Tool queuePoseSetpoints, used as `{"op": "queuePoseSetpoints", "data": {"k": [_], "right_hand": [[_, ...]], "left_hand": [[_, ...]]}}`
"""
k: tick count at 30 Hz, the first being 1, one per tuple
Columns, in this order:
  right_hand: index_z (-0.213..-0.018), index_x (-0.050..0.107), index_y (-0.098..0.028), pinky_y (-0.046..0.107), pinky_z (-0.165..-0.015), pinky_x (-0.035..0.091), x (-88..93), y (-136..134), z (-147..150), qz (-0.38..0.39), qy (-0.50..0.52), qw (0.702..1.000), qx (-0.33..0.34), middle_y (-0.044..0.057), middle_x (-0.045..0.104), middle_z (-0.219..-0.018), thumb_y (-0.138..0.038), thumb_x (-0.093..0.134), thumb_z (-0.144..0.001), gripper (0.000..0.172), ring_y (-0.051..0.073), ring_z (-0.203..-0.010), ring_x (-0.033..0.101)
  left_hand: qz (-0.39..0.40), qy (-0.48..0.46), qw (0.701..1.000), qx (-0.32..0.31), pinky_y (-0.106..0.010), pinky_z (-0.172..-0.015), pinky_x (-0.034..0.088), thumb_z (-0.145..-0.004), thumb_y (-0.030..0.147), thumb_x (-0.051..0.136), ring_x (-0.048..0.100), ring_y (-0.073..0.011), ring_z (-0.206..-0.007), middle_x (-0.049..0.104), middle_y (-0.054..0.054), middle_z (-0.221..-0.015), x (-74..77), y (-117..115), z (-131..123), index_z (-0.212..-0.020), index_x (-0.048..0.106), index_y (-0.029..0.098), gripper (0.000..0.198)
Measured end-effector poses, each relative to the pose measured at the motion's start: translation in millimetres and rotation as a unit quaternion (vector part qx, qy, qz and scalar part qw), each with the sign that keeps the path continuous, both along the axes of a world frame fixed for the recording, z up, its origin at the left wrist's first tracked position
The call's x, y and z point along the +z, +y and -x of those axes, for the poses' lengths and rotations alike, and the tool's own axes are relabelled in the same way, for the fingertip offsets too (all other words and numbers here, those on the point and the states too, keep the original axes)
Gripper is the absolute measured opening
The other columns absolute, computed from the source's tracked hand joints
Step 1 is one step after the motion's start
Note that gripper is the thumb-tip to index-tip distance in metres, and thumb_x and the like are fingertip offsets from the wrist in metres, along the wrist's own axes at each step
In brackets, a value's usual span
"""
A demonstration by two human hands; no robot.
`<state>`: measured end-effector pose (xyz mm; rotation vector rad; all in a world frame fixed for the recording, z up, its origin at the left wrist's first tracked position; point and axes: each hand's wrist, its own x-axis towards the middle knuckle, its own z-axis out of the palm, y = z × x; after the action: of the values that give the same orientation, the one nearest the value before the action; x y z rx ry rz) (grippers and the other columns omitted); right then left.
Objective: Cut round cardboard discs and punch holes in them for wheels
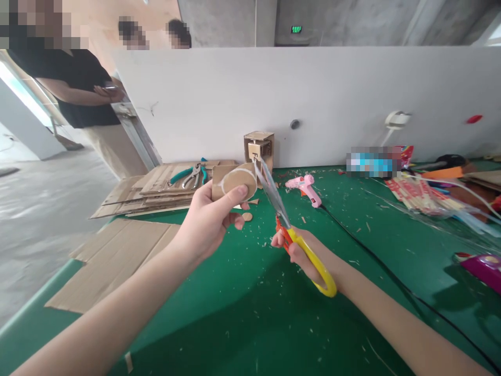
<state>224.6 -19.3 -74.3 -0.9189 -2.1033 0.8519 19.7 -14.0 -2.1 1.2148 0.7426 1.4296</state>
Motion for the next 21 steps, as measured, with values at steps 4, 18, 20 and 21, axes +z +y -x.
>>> {"op": "queuePoseSetpoints", "data": {"k": [4, 18, 20, 21], "right_hand": [[-0.086, 0.047, -0.02, 0.036, -0.066, 0.046, -1.2, -0.4, -0.9, -0.001, -0.018, 1.0, 0.016, 0.01, 0.061, -0.09, -0.074, 0.031, -0.084, 0.056, 0.02, -0.076, 0.057], [-0.076, 0.048, -0.02, 0.036, -0.067, 0.045, -0.3, 1.7, 1.2, -0.022, -0.029, 0.999, 0.008, 0.009, 0.058, -0.084, -0.075, 0.022, -0.085, 0.061, 0.019, -0.073, 0.054], [-0.076, 0.049, -0.02, 0.036, -0.067, 0.045, 0.0, 1.3, 1.1, -0.022, -0.032, 0.999, 0.007, 0.008, 0.058, -0.084, -0.074, 0.023, -0.086, 0.061, 0.019, -0.072, 0.053], [-0.076, 0.049, -0.02, 0.036, -0.066, 0.045, 0.6, 0.9, 1.0, -0.023, -0.035, 0.999, 0.006, 0.008, 0.057, -0.084, -0.073, 0.023, -0.086, 0.061, 0.018, -0.07, 0.053]], "left_hand": [[0.002, 0.017, 1.0, -0.005, -0.016, -0.038, 0.041, -0.074, 0.024, 0.072, 0.054, -0.009, -0.061, 0.059, -0.001, -0.078, -3.9, 3.5, 0.9, -0.084, 0.059, 0.015, 0.019], [-0.003, 0.017, 1.0, -0.005, -0.017, -0.039, 0.041, -0.074, 0.024, 0.072, 0.053, -0.0084, -0.058, 0.06, -0.002, -0.075, -9.7, 5.9, -1.3, -0.083, 0.059, 0.014, 0.018], [-0.002, 0.015, 1.0, 0.0, -0.017, -0.039, 0.041, -0.074, 0.025, 0.072, 0.053, -0.0081, -0.057, 0.06, -0.001, -0.075, -11.1, 5.7, -2.0, -0.084, 0.059, 0.014, 0.019], [-0.001, 0.014, 1.0, 0.002, -0.017, -0.039, 0.042, -0.074, 0.025, 0.072, 0.053, -0.008, -0.057, 0.06, -0.001, -0.075, -11.6, 5.5, -2.5, -0.084, 0.059, 0.014, 0.02]]}}
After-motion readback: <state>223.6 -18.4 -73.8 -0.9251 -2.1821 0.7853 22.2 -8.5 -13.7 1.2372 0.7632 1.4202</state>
